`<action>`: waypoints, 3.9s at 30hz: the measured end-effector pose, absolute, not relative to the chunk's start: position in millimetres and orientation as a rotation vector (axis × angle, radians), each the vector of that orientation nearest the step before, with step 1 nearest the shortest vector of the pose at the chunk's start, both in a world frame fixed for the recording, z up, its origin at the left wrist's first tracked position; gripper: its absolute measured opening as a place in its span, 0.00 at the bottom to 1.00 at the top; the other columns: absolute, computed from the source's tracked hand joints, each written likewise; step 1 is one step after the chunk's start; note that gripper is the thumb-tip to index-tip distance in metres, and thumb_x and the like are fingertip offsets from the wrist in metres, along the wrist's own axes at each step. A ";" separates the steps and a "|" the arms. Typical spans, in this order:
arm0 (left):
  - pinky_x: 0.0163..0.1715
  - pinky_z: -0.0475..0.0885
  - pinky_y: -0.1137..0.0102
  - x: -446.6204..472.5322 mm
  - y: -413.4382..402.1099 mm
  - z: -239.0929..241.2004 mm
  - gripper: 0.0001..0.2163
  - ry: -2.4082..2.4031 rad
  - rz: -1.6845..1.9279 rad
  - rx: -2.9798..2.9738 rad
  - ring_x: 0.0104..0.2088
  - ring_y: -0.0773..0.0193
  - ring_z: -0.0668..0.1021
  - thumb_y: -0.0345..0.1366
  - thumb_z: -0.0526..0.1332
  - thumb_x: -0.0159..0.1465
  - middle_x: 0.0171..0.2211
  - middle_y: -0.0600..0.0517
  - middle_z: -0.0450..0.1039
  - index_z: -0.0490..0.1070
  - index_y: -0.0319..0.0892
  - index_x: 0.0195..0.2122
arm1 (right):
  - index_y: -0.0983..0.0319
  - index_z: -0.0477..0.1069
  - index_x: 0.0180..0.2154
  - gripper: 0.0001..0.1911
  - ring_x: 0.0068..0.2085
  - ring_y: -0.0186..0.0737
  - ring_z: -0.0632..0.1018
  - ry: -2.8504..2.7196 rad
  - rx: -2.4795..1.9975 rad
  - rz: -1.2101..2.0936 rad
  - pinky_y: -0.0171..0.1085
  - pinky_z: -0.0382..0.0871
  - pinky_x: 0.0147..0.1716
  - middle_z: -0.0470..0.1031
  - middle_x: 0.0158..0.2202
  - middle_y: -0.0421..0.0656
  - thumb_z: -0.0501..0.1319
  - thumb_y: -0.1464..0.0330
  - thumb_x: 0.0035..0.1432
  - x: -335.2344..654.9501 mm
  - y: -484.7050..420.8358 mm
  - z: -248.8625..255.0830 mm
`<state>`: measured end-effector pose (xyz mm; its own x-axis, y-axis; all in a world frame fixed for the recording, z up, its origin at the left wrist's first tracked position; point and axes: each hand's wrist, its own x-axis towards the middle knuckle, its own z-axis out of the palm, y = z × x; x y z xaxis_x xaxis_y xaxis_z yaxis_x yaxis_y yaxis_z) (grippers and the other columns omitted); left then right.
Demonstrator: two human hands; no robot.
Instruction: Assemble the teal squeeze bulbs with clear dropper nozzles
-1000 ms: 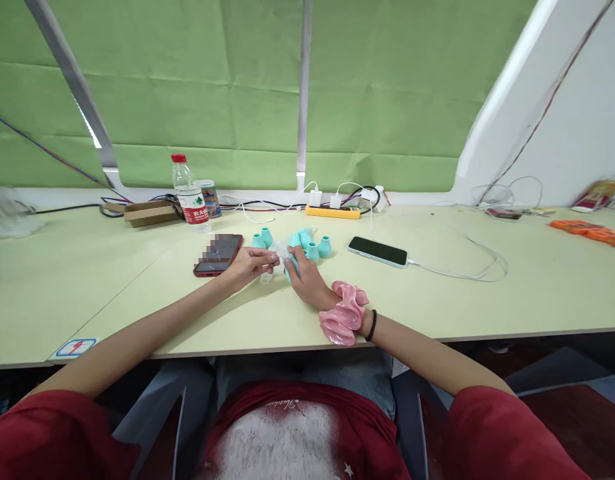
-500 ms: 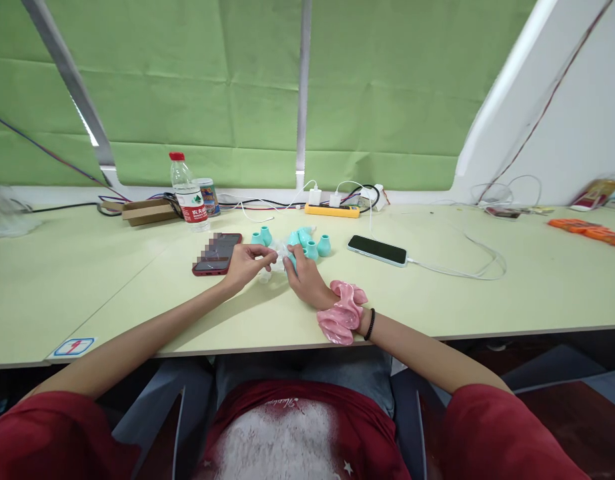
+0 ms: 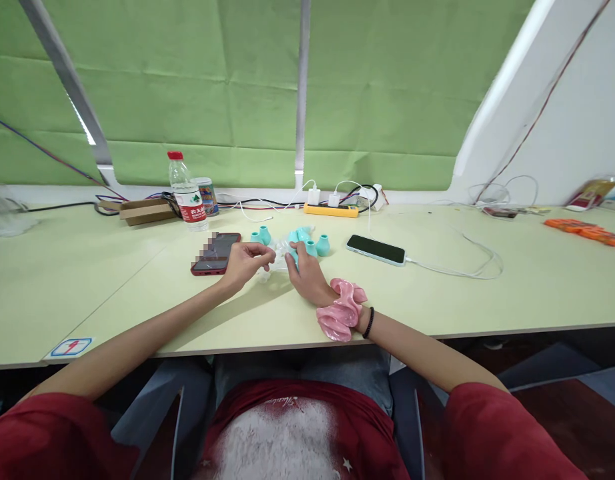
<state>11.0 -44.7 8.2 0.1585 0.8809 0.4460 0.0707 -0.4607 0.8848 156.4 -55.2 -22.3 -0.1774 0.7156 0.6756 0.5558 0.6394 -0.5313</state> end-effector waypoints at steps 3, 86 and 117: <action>0.20 0.67 0.74 11.4 -43.3 7.0 0.07 0.845 1.342 1.546 0.18 0.72 0.69 0.34 0.61 0.46 0.19 0.52 0.69 0.70 0.33 0.22 | 0.63 0.53 0.43 0.12 0.29 0.36 0.69 -1.862 -0.970 0.201 0.38 0.63 0.31 0.66 0.28 0.43 0.45 0.64 0.58 156.9 -54.8 -23.0; 0.26 0.67 0.76 3.1 -29.7 1.4 0.10 0.649 1.064 1.229 0.22 0.74 0.70 0.35 0.67 0.42 0.24 0.49 0.72 0.74 0.34 0.25 | 0.60 0.50 0.39 0.10 0.29 0.32 0.68 -1.769 -0.790 0.539 0.34 0.63 0.29 0.64 0.27 0.40 0.45 0.61 0.57 153.2 -58.1 -24.6; 0.26 0.58 0.70 -5.6 -38.5 13.1 0.11 0.831 1.062 3.231 0.30 0.62 0.66 0.31 0.45 0.61 0.26 0.45 0.65 0.66 0.38 0.28 | 0.59 0.50 0.33 0.12 0.17 0.28 0.64 -1.632 -0.770 0.886 0.30 0.58 0.18 0.63 0.20 0.35 0.49 0.58 0.54 151.8 -55.2 -22.3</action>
<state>-5.6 -38.5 13.1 0.7130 0.3173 0.6252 0.5306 -0.8272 -0.1852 151.8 -55.2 -22.3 -0.2169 0.8420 0.4939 0.0444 0.5140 -0.8567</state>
